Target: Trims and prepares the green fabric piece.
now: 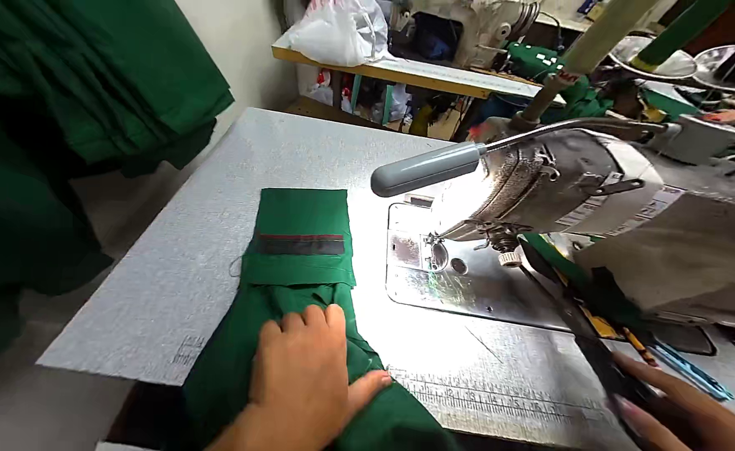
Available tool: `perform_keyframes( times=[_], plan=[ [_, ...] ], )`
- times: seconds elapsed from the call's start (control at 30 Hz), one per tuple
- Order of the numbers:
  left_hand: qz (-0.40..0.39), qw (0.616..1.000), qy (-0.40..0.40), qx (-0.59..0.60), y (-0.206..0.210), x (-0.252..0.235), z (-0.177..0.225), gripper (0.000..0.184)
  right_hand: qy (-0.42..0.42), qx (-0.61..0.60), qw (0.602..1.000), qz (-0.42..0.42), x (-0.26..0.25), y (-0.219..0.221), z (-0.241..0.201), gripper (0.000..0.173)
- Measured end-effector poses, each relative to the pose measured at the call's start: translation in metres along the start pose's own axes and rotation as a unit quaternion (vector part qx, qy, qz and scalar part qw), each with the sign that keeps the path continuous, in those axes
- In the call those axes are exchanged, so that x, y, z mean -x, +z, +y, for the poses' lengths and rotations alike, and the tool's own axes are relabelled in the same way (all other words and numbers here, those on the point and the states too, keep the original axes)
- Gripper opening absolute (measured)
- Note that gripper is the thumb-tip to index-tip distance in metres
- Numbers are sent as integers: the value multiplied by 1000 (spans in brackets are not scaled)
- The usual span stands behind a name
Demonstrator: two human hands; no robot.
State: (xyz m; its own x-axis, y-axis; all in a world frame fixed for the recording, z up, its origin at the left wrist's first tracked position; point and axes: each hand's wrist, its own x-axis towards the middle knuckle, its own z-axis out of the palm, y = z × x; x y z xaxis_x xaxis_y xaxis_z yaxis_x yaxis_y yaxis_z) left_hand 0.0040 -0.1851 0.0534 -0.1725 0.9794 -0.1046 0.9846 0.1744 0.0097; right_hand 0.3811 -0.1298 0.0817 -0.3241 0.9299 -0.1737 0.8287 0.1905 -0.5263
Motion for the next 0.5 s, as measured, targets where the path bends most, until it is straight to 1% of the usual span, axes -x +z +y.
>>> perform_keyframes(
  times=[0.03, 0.07, 0.1, 0.13, 0.17, 0.2, 0.23, 0.27, 0.3, 0.33, 0.37, 0.4, 0.43, 0.47, 0.5],
  plan=[
    [-58, 998, -31, 21, -4, 7, -2, 103, 6, 68, 998, 6, -15, 9, -5, 61],
    [-88, 994, -48, 45, -8, 13, -9, 95, 10, 131, 991, 6, -28, 16, -10, 63],
    [-97, 992, -52, 64, -10, 20, -17, 79, 7, 181, 983, 7, -39, 20, -13, 64],
    [-81, 993, -47, 76, -8, 28, -26, 61, -7, 217, 976, 11, -47, 22, -13, 64],
    [-34, 995, -38, 88, -2, 36, -34, 44, -32, 241, 970, 17, -54, 22, -13, 61],
    [41, 994, -19, 103, 9, 41, -43, 33, -65, 259, 963, 33, -58, 22, -16, 55],
    [112, 985, 2, 132, 19, 44, -52, 28, -115, 263, 956, 64, -60, 26, -24, 45],
    [150, 972, 16, 181, 24, 45, -60, 28, -165, 242, 952, 88, -60, 33, -39, 37],
    [162, 956, 18, 245, 24, 46, -66, 31, -203, 198, 955, 92, -60, 45, -60, 32],
    [159, 931, 9, 328, 18, 45, -69, 33, -222, 131, 963, 73, -59, 61, -86, 31],
    [148, 897, -2, 417, 12, 44, -70, 29, -228, 49, 972, 35, -60, 80, -110, 34],
    [128, 847, -5, 516, 3, 42, -69, 23, -231, -37, 972, -4, -65, 101, -130, 40],
    [106, 783, -2, 613, -5, 41, -66, 22, -226, -114, 967, -25, -72, 120, -148, 48],
    [86, 713, 6, 696, -13, 41, -61, 25, -222, -179, 958, -10, -79, 139, -162, 56],
    [62, 660, 12, 748, -19, 43, -57, 34, -214, -234, 948, 10, -85, 150, -176, 63]
  ],
)
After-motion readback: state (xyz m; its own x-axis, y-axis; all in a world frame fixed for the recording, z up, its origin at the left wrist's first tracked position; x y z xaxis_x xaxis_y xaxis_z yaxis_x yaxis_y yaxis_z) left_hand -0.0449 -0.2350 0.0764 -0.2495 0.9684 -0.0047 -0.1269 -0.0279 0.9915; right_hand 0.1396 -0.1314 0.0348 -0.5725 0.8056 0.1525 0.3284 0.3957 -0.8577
